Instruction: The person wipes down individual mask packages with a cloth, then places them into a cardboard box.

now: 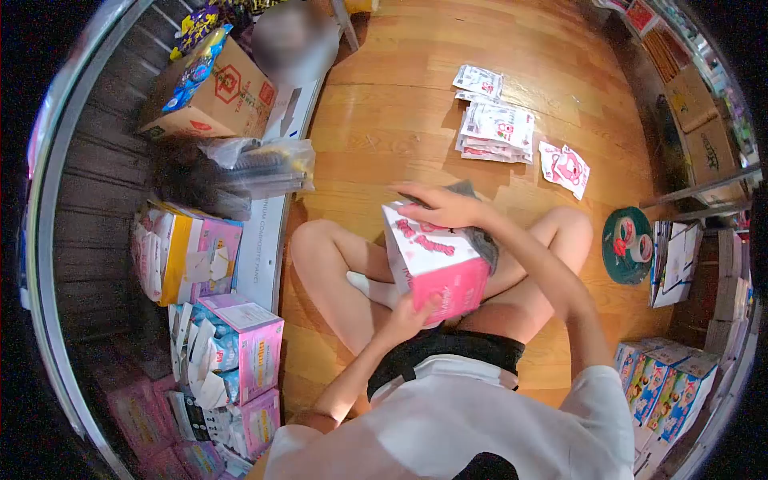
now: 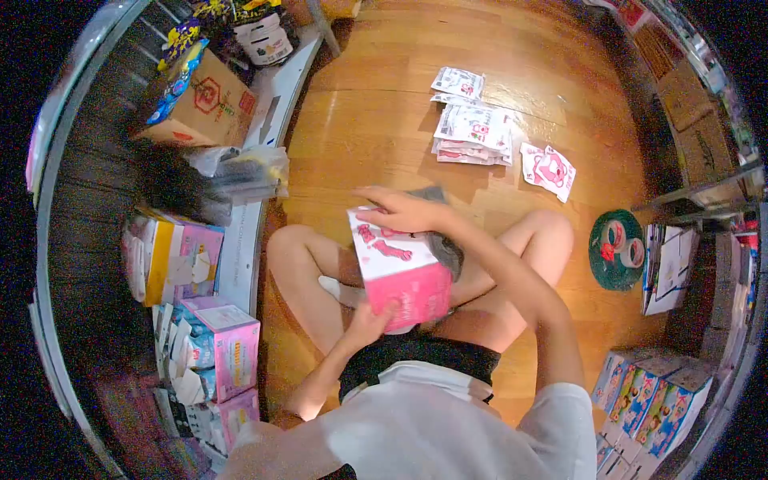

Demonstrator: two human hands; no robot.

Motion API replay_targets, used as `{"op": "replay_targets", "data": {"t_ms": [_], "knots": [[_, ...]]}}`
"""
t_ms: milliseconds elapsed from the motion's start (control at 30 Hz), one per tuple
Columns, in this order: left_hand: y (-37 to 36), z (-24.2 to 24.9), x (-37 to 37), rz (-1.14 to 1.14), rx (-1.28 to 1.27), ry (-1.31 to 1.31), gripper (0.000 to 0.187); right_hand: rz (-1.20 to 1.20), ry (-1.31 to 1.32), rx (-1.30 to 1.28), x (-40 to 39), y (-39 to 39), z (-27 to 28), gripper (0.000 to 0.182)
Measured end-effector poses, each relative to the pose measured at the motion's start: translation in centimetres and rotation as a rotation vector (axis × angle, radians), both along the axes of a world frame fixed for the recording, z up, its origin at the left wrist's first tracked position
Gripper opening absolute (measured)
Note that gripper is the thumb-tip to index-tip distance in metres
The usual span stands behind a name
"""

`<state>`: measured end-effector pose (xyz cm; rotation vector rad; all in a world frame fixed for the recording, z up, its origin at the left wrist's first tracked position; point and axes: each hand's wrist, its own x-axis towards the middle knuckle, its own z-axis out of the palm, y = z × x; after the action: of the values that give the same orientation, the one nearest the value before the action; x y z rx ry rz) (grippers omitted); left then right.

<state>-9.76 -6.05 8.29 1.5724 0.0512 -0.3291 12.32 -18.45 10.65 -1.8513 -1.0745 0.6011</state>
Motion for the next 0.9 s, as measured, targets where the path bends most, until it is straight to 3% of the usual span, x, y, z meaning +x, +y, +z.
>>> {"op": "replay_targets", "data": {"t_ms": [100,133,200,233,267,367,433,500,633,733,900], "knots": [[2.1,0.6,0.0,0.088,-0.024,0.100,0.033,-0.134,0.480,0.173,-0.8,-1.8,-2.2,0.049],[2.6,0.5,-0.1,0.224,-0.162,0.134,0.035,-0.278,0.568,0.112,-1.3,-2.6,0.1,0.045],[3.5,-0.2,-0.5,0.492,-0.436,0.208,0.038,-0.353,0.577,0.398,-2.5,-3.4,1.2,0.041],[4.2,-0.5,-0.1,0.513,-0.557,0.203,0.039,-0.393,0.579,0.545,-3.2,-3.7,1.4,0.040],[5.1,-0.9,0.5,0.533,-0.676,0.198,0.040,-0.413,0.587,0.534,-4.0,-3.5,1.5,0.038],[6.4,-2.1,1.2,0.479,-0.889,0.133,0.043,-0.673,0.056,0.493,-6.7,-0.6,2.2,0.041],[6.6,-1.9,1.2,0.544,-0.960,0.171,0.044,-0.744,-0.083,0.308,-8.1,0.7,3.0,0.054],[6.9,-1.7,1.0,0.473,-1.031,0.082,0.046,-0.799,-0.227,0.089,-9.4,1.8,3.2,0.061],[8.3,-3.1,0.1,0.521,-1.130,0.052,0.051,-0.731,-0.147,0.155,-11.7,2.5,2.3,0.064],[9.0,-3.7,0.2,0.712,-0.980,0.019,0.053,-0.546,-0.174,0.164,-14.1,1.5,2.3,0.065],[11.0,-3.3,1.0,0.751,-0.899,-0.105,0.053,-0.277,-0.063,0.257,-17.7,-1.5,4.6,0.063]]}}
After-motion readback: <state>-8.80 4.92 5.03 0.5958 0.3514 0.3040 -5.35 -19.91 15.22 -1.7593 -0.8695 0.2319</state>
